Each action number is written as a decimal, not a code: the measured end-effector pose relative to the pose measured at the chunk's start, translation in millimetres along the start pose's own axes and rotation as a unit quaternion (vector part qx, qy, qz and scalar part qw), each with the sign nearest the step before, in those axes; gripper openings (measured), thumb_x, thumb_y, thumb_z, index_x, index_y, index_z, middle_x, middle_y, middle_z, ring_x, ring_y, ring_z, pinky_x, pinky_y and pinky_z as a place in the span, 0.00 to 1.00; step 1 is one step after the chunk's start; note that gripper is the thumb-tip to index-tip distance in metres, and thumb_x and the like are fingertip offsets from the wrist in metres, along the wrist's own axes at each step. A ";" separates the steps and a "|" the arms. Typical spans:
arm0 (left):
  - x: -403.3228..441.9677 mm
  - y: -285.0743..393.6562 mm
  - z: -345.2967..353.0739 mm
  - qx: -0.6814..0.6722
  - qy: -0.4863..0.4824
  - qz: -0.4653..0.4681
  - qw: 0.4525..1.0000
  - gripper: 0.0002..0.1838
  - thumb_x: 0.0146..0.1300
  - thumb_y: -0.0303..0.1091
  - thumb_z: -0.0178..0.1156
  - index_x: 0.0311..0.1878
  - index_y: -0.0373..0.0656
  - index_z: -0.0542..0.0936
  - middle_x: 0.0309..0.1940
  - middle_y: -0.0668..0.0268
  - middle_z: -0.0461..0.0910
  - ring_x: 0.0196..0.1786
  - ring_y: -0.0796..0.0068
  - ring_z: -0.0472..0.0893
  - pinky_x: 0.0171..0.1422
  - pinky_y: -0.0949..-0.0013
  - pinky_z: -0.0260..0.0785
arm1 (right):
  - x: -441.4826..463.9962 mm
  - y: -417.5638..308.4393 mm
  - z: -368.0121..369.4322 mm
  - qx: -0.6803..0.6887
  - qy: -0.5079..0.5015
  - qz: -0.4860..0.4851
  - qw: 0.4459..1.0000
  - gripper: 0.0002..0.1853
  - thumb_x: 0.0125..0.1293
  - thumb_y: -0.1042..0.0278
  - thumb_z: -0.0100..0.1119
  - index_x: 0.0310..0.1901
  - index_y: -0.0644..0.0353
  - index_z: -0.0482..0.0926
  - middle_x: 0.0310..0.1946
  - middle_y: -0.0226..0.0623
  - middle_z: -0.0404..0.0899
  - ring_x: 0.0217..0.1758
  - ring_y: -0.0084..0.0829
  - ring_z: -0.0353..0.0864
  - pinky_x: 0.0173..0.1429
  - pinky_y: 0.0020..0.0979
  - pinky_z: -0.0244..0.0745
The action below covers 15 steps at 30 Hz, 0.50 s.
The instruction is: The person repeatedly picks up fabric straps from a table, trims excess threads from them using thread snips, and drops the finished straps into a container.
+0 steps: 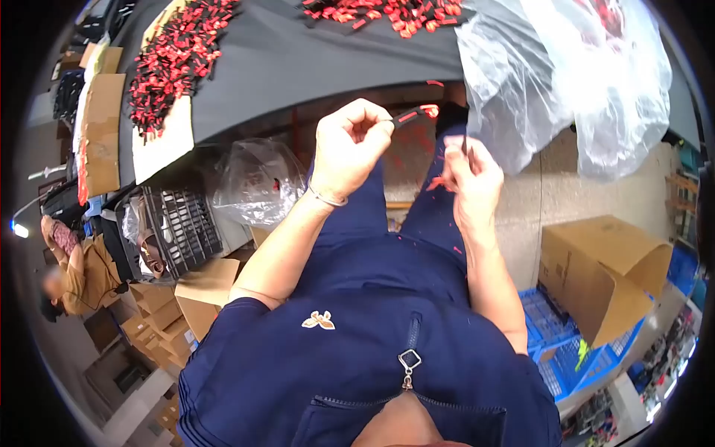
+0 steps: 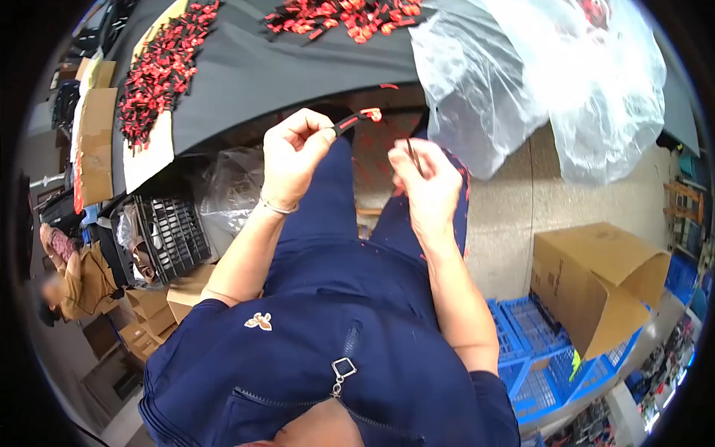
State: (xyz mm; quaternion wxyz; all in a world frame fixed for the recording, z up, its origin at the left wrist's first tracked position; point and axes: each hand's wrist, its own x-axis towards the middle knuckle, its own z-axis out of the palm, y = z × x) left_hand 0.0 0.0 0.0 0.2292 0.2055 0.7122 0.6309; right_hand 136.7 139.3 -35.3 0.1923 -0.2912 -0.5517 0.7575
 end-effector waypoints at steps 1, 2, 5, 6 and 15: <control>-4.1 0.6 5.0 0.021 0.005 0.027 0.999 0.02 0.59 0.21 0.62 0.34 0.39 0.81 0.27 0.71 0.78 0.29 0.86 0.72 0.35 0.78 0.67 | 3.3 -15.5 8.7 0.070 -0.004 0.036 0.997 0.13 0.67 0.66 0.66 0.48 0.65 0.80 0.27 0.27 0.79 0.23 0.12 0.71 0.24 0.16 0.60; -5.3 9.5 6.4 0.131 0.006 0.133 0.982 0.04 0.54 0.19 0.63 0.32 0.38 0.80 0.27 0.68 0.79 0.29 0.81 0.77 0.35 0.76 0.70 | 6.1 -30.4 18.0 0.141 -0.021 0.063 0.988 0.13 0.66 0.64 0.67 0.46 0.64 0.80 0.25 0.26 0.76 0.21 0.10 0.67 0.23 0.16 0.56; -23.2 -4.5 12.2 0.256 -0.005 0.345 0.903 0.04 0.52 0.19 0.64 0.31 0.38 0.80 0.28 0.63 0.81 0.31 0.74 0.81 0.37 0.73 0.73 | -1.7 -20.5 11.0 0.081 -0.039 0.106 0.990 0.11 0.67 0.64 0.66 0.45 0.60 0.80 0.24 0.25 0.75 0.21 0.09 0.64 0.22 0.16 0.54; -27.7 -4.0 10.1 0.276 -0.016 0.340 0.899 0.07 0.51 0.19 0.65 0.34 0.38 0.82 0.30 0.59 0.82 0.33 0.68 0.84 0.39 0.72 0.76 | -4.0 -18.9 11.9 0.080 -0.036 0.099 0.991 0.10 0.67 0.65 0.66 0.44 0.60 0.80 0.25 0.25 0.76 0.21 0.09 0.64 0.23 0.16 0.54; -47.1 -19.4 7.2 -0.190 -0.088 -0.193 0.959 0.11 0.66 0.33 0.62 0.45 0.36 0.83 0.34 0.63 0.84 0.31 0.81 0.79 0.38 0.77 0.73 | -9.4 -16.5 9.6 -0.050 -0.096 -0.029 0.994 0.07 0.68 0.73 0.63 0.45 0.63 0.79 0.34 0.27 0.80 0.37 0.14 0.77 0.42 0.19 0.73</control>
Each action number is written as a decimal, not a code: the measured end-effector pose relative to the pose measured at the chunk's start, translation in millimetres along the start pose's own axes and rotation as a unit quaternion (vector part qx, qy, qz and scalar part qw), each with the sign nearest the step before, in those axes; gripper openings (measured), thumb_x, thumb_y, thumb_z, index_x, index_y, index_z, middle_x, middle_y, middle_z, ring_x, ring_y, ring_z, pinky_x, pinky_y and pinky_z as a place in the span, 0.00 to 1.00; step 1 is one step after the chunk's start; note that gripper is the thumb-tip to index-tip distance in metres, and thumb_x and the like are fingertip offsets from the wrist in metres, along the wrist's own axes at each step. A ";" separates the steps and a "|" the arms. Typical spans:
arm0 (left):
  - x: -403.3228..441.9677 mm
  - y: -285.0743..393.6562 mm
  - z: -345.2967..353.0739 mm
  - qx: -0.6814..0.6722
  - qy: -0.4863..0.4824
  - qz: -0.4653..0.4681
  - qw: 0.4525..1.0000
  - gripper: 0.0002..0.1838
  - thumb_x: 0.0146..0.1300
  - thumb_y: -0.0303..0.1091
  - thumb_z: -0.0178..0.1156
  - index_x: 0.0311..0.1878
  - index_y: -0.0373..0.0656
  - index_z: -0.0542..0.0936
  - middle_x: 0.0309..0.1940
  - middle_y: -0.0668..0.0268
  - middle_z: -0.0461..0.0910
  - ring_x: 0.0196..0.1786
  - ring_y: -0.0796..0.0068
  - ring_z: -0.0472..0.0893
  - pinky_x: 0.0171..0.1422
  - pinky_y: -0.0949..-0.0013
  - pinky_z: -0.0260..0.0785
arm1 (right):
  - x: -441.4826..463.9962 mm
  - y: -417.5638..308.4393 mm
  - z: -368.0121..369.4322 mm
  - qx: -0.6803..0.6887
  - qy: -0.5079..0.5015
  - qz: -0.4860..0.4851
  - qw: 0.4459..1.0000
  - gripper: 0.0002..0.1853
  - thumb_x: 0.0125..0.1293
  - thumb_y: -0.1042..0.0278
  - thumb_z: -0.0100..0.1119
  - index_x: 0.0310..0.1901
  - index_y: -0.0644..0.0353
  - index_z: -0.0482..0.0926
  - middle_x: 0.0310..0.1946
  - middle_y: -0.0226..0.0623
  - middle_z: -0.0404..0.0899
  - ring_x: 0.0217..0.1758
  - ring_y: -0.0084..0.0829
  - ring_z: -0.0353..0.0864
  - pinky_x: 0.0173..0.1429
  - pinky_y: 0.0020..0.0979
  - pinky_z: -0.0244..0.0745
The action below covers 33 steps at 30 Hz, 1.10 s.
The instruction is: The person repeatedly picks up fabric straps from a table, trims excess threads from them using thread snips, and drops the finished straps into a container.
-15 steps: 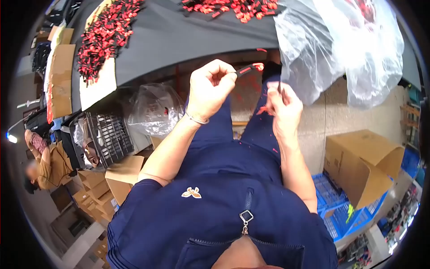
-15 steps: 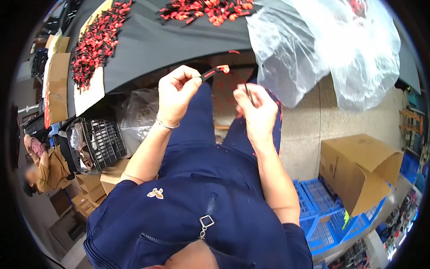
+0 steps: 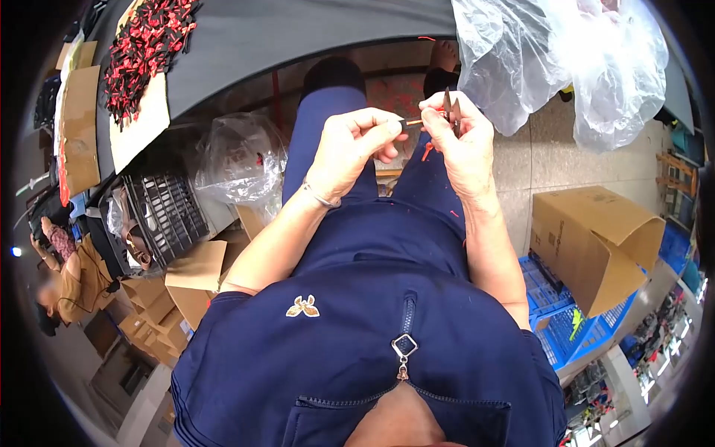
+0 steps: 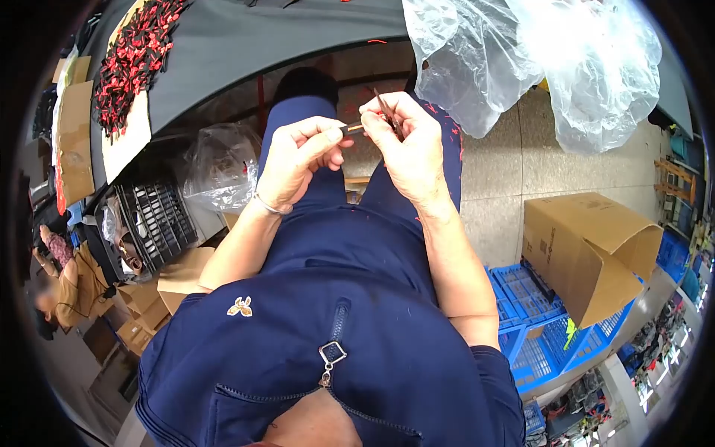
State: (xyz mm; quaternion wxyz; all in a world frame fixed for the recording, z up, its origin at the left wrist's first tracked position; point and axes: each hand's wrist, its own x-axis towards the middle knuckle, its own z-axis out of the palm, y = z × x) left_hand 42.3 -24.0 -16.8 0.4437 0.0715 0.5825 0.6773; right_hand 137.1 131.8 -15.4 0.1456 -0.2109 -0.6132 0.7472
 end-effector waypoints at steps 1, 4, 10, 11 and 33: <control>0.6 -0.6 -1.0 -0.030 -0.006 -0.018 0.999 0.11 0.66 0.32 0.62 0.45 0.35 0.82 0.34 0.62 0.84 0.31 0.80 0.79 0.38 0.76 0.73 | -0.1 2.0 0.0 -0.005 0.000 0.000 1.000 0.08 0.67 0.73 0.64 0.46 0.64 0.79 0.35 0.27 0.80 0.37 0.16 0.77 0.44 0.20 0.73; 0.5 -4.1 -3.2 -0.122 -0.023 -0.038 0.992 0.11 0.66 0.31 0.61 0.46 0.33 0.82 0.34 0.61 0.84 0.31 0.78 0.80 0.37 0.75 0.74 | -1.0 6.4 2.1 -0.045 0.033 -0.017 0.998 0.12 0.65 0.74 0.66 0.49 0.64 0.79 0.36 0.29 0.80 0.39 0.19 0.79 0.49 0.23 0.75; -4.0 -9.2 2.2 -0.180 0.001 -0.023 0.983 0.12 0.65 0.30 0.61 0.46 0.31 0.81 0.36 0.59 0.84 0.33 0.77 0.79 0.39 0.74 0.74 | -15.0 -1.8 4.4 -0.192 0.129 -0.157 0.960 0.16 0.59 0.74 0.71 0.49 0.63 0.81 0.35 0.33 0.83 0.38 0.27 0.83 0.47 0.25 0.77; -4.2 -9.8 3.8 -0.186 0.005 -0.020 0.982 0.12 0.65 0.30 0.60 0.46 0.31 0.81 0.37 0.59 0.84 0.33 0.77 0.79 0.39 0.74 0.74 | -18.6 0.5 3.9 -0.212 0.131 -0.157 0.956 0.16 0.58 0.73 0.72 0.48 0.63 0.82 0.35 0.34 0.83 0.37 0.27 0.83 0.46 0.25 0.77; 0.7 -23.0 0.0 -0.164 0.071 -0.011 0.984 0.11 0.65 0.29 0.61 0.45 0.32 0.81 0.35 0.60 0.84 0.32 0.79 0.79 0.39 0.75 0.72 | -17.4 23.5 1.3 -0.347 0.114 -0.126 0.922 0.04 0.64 0.74 0.68 0.37 0.64 0.83 0.29 0.28 0.81 0.32 0.17 0.76 0.39 0.21 0.72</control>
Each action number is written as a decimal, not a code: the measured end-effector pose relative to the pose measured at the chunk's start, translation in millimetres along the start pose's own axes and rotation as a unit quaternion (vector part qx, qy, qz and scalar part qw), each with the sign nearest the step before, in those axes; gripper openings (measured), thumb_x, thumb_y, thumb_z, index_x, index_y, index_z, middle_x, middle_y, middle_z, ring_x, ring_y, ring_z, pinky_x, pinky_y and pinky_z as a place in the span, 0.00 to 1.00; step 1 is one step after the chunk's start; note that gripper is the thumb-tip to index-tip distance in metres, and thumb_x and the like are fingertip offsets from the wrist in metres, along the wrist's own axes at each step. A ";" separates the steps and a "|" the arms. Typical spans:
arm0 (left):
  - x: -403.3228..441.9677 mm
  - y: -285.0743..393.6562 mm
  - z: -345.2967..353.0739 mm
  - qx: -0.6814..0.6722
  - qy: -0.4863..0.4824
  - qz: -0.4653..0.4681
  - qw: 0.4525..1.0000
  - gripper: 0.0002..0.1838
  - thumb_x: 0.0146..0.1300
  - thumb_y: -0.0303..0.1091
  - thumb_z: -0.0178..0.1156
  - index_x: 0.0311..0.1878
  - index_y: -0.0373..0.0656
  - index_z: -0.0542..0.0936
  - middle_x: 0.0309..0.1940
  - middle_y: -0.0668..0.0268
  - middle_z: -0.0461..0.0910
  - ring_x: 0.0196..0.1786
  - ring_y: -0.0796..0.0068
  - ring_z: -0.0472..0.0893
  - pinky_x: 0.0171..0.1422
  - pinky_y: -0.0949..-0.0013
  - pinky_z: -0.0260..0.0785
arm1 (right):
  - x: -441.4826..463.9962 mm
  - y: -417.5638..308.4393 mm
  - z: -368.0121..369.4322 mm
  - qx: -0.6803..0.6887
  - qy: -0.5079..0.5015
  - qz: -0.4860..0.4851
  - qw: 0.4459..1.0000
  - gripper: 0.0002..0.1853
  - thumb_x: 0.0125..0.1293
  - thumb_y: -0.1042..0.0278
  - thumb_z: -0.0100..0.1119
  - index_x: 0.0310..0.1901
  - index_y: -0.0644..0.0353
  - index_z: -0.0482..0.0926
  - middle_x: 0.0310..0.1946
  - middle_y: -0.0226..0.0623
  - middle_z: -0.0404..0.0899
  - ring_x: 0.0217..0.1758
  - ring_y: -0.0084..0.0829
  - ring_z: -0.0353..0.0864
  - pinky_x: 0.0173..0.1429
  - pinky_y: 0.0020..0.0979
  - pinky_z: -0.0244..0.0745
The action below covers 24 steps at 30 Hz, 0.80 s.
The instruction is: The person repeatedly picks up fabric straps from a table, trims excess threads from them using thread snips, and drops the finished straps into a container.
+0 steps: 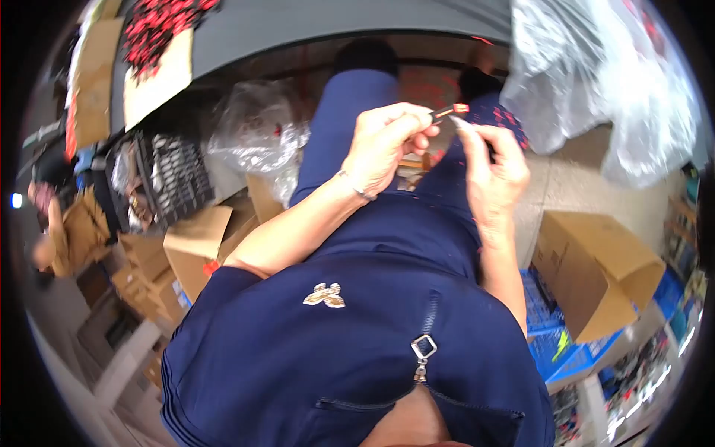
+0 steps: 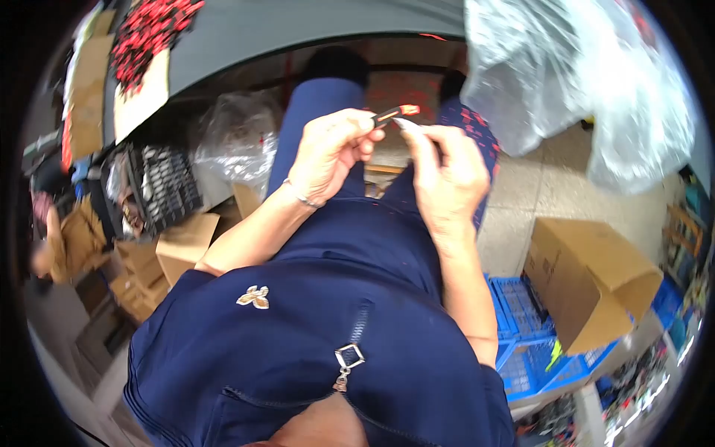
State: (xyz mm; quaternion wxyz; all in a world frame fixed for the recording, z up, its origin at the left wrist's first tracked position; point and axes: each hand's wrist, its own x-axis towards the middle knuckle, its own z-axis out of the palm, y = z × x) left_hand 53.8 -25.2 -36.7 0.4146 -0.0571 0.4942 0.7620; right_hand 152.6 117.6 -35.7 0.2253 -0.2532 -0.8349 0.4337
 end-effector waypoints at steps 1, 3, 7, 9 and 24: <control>1.0 3.1 -8.5 -0.005 0.010 0.023 1.000 0.10 0.65 0.30 0.62 0.44 0.33 0.82 0.35 0.60 0.84 0.32 0.79 0.79 0.38 0.74 0.72 | 0.5 4.4 1.1 0.027 -0.002 0.026 0.999 0.05 0.64 0.74 0.67 0.39 0.64 0.83 0.31 0.27 0.81 0.34 0.15 0.75 0.40 0.20 0.72; 4.1 11.7 -35.1 0.018 0.058 0.075 0.995 0.09 0.65 0.30 0.62 0.43 0.34 0.82 0.34 0.60 0.84 0.31 0.79 0.79 0.37 0.74 0.72 | 2.0 10.9 4.6 0.088 0.033 0.078 0.992 0.07 0.63 0.72 0.69 0.41 0.62 0.83 0.33 0.30 0.83 0.35 0.18 0.79 0.41 0.22 0.75; 6.4 27.0 -123.1 0.155 0.222 0.195 0.942 0.08 0.66 0.28 0.59 0.42 0.34 0.83 0.34 0.60 0.85 0.29 0.80 0.79 0.36 0.76 0.74 | 5.7 38.5 0.3 -0.034 0.020 0.126 0.991 0.10 0.64 0.66 0.69 0.42 0.61 0.83 0.33 0.31 0.84 0.36 0.20 0.80 0.43 0.24 0.75; 3.1 29.7 -167.6 0.220 0.333 0.203 0.894 0.09 0.66 0.28 0.59 0.44 0.35 0.84 0.33 0.62 0.85 0.28 0.82 0.79 0.35 0.77 0.74 | 8.1 45.4 0.5 -0.064 0.027 0.105 0.992 0.11 0.64 0.62 0.69 0.42 0.59 0.83 0.33 0.33 0.84 0.36 0.24 0.82 0.45 0.27 0.76; -25.2 0.4 -253.1 0.501 0.344 0.212 0.766 0.11 0.67 0.26 0.57 0.49 0.38 0.83 0.42 0.58 0.86 0.44 0.71 0.86 0.50 0.71 0.76 | 16.9 88.2 16.4 -0.195 0.040 0.028 0.980 0.23 0.53 0.54 0.77 0.48 0.53 0.82 0.35 0.33 0.83 0.36 0.32 0.82 0.45 0.35 0.77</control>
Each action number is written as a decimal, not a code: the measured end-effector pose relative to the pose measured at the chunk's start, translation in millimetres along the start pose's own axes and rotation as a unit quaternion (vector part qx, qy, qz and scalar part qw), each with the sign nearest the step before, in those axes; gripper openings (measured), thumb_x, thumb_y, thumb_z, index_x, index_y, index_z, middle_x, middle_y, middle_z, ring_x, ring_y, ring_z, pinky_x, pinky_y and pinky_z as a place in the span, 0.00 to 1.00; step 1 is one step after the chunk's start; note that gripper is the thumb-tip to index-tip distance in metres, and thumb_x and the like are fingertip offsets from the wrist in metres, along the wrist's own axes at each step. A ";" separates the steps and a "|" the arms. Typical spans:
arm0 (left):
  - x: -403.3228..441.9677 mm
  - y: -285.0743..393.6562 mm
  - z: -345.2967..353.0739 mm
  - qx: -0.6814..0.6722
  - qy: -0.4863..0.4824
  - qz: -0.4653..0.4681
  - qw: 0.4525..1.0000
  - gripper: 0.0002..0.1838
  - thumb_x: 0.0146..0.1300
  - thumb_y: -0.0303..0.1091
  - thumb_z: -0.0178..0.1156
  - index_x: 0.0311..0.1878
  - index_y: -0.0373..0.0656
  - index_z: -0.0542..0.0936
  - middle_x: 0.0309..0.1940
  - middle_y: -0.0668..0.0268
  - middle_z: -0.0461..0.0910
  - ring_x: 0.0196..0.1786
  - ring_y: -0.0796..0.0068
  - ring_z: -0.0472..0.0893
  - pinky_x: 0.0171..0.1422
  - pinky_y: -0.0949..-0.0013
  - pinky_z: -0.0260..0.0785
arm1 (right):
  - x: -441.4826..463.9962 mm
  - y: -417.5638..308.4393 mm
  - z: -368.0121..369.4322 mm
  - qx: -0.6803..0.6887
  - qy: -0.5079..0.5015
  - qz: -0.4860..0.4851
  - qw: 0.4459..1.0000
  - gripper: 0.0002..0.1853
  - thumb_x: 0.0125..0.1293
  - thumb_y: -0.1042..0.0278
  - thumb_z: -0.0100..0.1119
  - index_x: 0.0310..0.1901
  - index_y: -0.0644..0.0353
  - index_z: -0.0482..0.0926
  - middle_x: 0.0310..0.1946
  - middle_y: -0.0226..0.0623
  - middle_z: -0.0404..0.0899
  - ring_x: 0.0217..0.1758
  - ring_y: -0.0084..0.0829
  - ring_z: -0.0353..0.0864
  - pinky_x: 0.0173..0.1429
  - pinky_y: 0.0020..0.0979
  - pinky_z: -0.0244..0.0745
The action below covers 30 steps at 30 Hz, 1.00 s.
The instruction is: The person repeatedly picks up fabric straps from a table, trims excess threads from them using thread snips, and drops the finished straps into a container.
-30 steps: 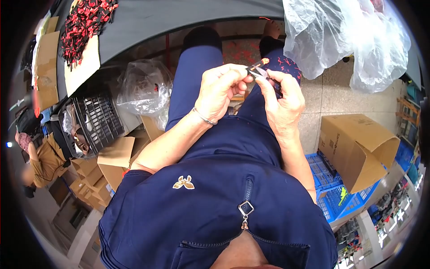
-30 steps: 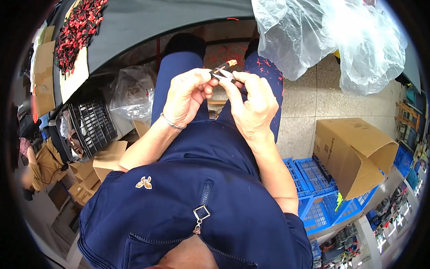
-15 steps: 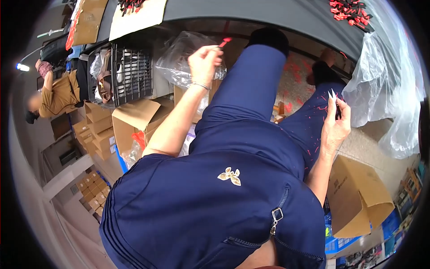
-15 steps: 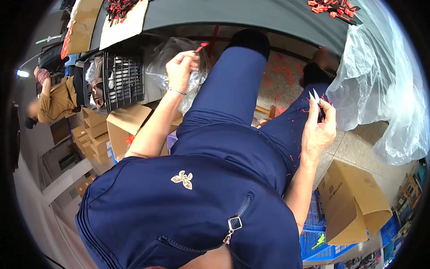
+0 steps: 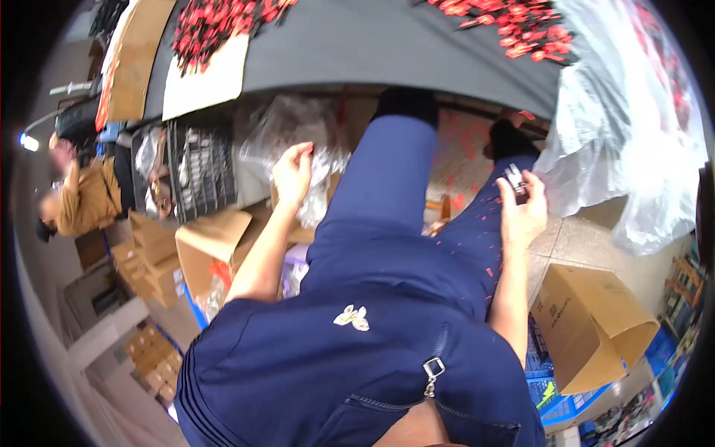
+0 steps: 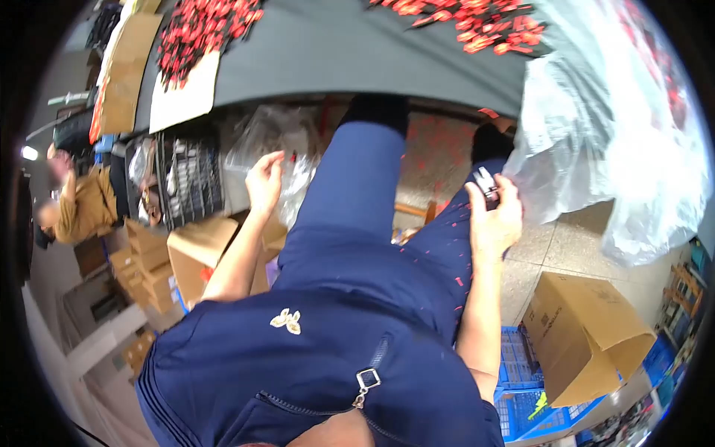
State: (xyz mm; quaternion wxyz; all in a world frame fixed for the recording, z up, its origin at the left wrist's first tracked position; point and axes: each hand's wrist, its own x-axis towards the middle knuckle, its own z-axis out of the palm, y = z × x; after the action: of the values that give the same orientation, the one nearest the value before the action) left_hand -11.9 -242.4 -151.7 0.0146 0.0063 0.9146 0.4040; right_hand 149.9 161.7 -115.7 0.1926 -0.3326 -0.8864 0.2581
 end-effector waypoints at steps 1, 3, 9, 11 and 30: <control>2.2 41.3 3.4 -0.055 0.011 0.003 0.998 0.11 0.65 0.21 0.58 0.49 0.38 0.83 0.41 0.60 0.86 0.42 0.73 0.85 0.48 0.73 0.76 | 1.9 -1.3 0.2 0.001 -0.014 0.032 0.999 0.24 0.52 0.55 0.77 0.49 0.53 0.81 0.35 0.33 0.83 0.35 0.31 0.82 0.45 0.35 0.77; 13.2 104.9 8.8 -0.068 0.012 0.093 0.993 0.11 0.63 0.19 0.60 0.47 0.38 0.84 0.39 0.60 0.85 0.41 0.74 0.85 0.47 0.74 0.76 | 7.2 -5.8 -0.8 0.026 -0.016 0.070 0.997 0.20 0.55 0.60 0.74 0.48 0.53 0.81 0.32 0.33 0.83 0.33 0.30 0.82 0.42 0.33 0.77; 67.3 254.2 49.6 -0.023 0.032 0.435 0.900 0.10 0.60 0.19 0.63 0.45 0.39 0.85 0.38 0.59 0.85 0.38 0.70 0.84 0.44 0.73 0.76 | 10.3 0.9 3.7 0.041 -0.001 0.002 0.999 0.12 0.56 0.72 0.68 0.43 0.57 0.81 0.32 0.37 0.83 0.33 0.34 0.84 0.41 0.32 0.79; 87.6 278.1 72.4 -0.025 0.024 0.456 0.889 0.10 0.58 0.21 0.64 0.43 0.41 0.85 0.37 0.60 0.85 0.36 0.70 0.84 0.42 0.73 0.76 | 11.5 0.8 0.2 0.041 0.009 -0.004 0.999 0.11 0.55 0.73 0.67 0.41 0.58 0.81 0.32 0.39 0.83 0.33 0.36 0.84 0.40 0.34 0.78; 100.7 298.8 83.2 -0.142 -0.218 0.124 0.958 0.09 0.67 0.34 0.59 0.41 0.39 0.82 0.29 0.66 0.84 0.26 0.83 0.78 0.33 0.76 0.72 | 8.5 5.4 -7.1 0.066 0.048 -0.007 0.997 0.08 0.55 0.77 0.65 0.37 0.59 0.80 0.28 0.40 0.82 0.31 0.40 0.83 0.37 0.37 0.76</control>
State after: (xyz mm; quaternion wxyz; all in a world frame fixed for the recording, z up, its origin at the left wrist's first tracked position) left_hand -109.9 22.7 11.0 0.1642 0.2050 0.8143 0.5176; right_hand 150.2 173.4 -111.8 0.2581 -0.3246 -0.8595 0.2986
